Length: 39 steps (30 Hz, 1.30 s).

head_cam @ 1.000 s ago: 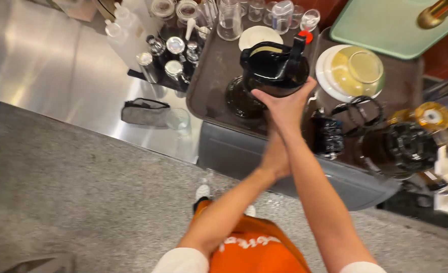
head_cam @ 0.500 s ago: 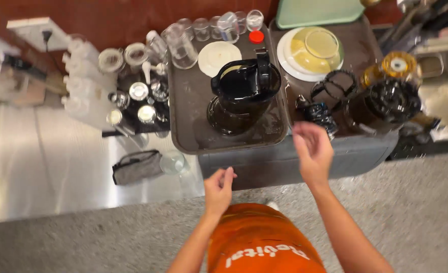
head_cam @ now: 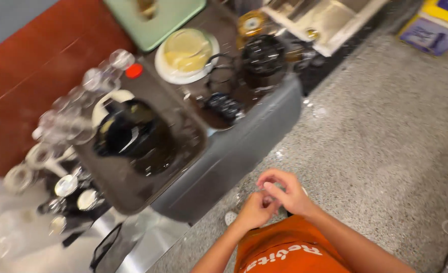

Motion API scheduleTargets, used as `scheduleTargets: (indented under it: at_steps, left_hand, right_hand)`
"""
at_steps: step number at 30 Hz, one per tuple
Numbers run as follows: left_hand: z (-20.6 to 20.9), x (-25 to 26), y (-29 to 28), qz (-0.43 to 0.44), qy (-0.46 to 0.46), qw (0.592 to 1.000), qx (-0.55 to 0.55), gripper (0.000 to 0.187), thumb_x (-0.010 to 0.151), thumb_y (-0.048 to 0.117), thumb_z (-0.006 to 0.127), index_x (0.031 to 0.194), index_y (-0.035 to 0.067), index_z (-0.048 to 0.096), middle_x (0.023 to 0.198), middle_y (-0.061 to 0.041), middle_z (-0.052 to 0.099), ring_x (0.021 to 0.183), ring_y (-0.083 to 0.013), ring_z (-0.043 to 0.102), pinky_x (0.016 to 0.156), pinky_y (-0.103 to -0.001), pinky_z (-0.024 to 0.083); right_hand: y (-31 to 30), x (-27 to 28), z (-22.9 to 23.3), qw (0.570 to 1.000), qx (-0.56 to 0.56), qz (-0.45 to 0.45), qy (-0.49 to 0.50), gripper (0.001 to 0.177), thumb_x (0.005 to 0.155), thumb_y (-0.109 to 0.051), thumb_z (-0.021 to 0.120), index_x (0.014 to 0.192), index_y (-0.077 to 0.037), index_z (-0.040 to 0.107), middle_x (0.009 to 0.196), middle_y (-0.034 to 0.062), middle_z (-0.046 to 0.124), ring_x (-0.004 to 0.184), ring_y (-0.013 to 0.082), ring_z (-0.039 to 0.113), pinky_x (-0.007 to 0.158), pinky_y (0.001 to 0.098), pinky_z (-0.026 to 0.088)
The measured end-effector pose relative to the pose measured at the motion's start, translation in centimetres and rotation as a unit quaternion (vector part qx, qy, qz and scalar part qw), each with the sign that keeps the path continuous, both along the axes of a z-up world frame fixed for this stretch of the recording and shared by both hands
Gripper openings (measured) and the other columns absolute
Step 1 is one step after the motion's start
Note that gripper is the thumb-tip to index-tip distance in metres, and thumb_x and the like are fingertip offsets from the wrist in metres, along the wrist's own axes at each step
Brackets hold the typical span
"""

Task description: Washing juicer parts in a sink and then drying and reassembling the machine.

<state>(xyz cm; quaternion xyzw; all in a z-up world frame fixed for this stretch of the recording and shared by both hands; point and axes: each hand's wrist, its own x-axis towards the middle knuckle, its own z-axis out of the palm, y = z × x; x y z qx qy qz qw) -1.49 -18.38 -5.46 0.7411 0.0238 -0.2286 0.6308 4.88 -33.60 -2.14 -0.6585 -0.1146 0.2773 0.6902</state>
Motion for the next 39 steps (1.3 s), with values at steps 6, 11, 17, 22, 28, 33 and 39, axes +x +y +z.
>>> scheduleTargets:
  at_steps: [6, 11, 17, 22, 28, 33, 39]
  left_hand:
    - [-5.2, 5.4, -11.7, 0.018, -0.001, 1.0, -0.023, 0.015, 0.095, 0.013, 0.059, 0.094, 0.001, 0.067, 0.071, -0.003, 0.071, 0.06, -0.0098, 0.064, 0.055, -0.03, 0.051]
    - [-9.0, 12.4, -24.7, 0.0, 0.028, 0.998, -0.057, 0.016, 0.097, 0.014, 0.061, 0.095, 0.001, 0.07, 0.071, -0.004, 0.07, 0.061, -0.0111, 0.066, 0.056, -0.028, 0.053]
    - [-8.7, 20.5, -36.7, -0.01, 0.044, 0.993, -0.106, 0.017, 0.096, 0.013, 0.063, 0.101, -0.001, 0.072, 0.074, -0.006, 0.071, 0.063, -0.0104, 0.067, 0.055, -0.027, 0.055]
    - [-8.1, 28.1, -39.6, 0.027, 0.046, 0.993, -0.102, 0.019, 0.095, 0.015, 0.066, 0.101, -0.002, 0.073, 0.073, -0.008, 0.072, 0.06, -0.0121, 0.066, 0.054, -0.028, 0.054]
    - [-10.2, 41.5, -39.3, 0.118, 0.026, 0.984, -0.127, 0.02, 0.093, 0.015, 0.068, 0.1, -0.003, 0.074, 0.073, -0.008, 0.073, 0.06, -0.0129, 0.067, 0.056, -0.027, 0.054]
    - [-8.2, 56.7, -38.1, 0.209, -0.041, 0.967, -0.137, 0.023, 0.096, 0.02, 0.068, 0.101, -0.002, 0.075, 0.074, -0.008, 0.073, 0.06, -0.0131, 0.066, 0.053, -0.026, 0.049]
    - [-2.7, 74.9, -35.5, 0.265, -0.086, 0.96, -0.017, 0.026, 0.096, 0.027, 0.071, 0.109, 0.005, 0.073, 0.082, -0.007, 0.077, 0.067, -0.013, 0.07, 0.055, -0.024, 0.052]
  right_hand:
    - [-11.6, 3.4, -3.6, 0.994, 0.04, -0.048, -0.088, 0.018, 0.099, -0.017, 0.06, 0.104, -0.002, 0.069, 0.094, 0.0071, 0.073, 0.088, 0.0131, 0.068, 0.07, 0.0286, 0.057]
    - [-24.8, 10.4, -5.9, 0.987, 0.045, -0.135, -0.073, 0.02, 0.1, -0.017, 0.06, 0.098, 0.0, 0.071, 0.089, 0.0076, 0.073, 0.082, 0.014, 0.067, 0.073, 0.0311, 0.056]
    - [-38.4, 18.9, -3.1, 0.97, 0.042, -0.223, -0.091, 0.022, 0.101, -0.017, 0.06, 0.094, 0.001, 0.071, 0.085, 0.0084, 0.074, 0.077, 0.0162, 0.068, 0.073, 0.0316, 0.055]
    - [-43.2, 26.5, -3.1, 0.968, 0.034, -0.233, -0.086, 0.022, 0.1, -0.017, 0.061, 0.094, 0.002, 0.071, 0.085, 0.0082, 0.075, 0.075, 0.0162, 0.07, 0.071, 0.0319, 0.056]
    - [-45.2, 38.6, -1.3, 0.978, 0.043, -0.192, -0.071, 0.016, 0.099, -0.013, 0.064, 0.097, 0.002, 0.069, 0.086, 0.0076, 0.074, 0.078, 0.0158, 0.07, 0.074, 0.0319, 0.058]
    - [-48.3, 49.8, 1.5, 0.985, -0.004, -0.157, -0.067, 0.013, 0.097, -0.01, 0.064, 0.098, 0.002, 0.07, 0.088, 0.0069, 0.075, 0.083, 0.0151, 0.072, 0.078, 0.033, 0.061]
    - [-49.6, 65.0, 1.6, 0.984, -0.007, -0.169, -0.049, 0.015, 0.097, -0.012, 0.065, 0.096, 0.002, 0.071, 0.086, 0.0111, 0.076, 0.078, 0.0196, 0.071, 0.075, 0.0348, 0.059]
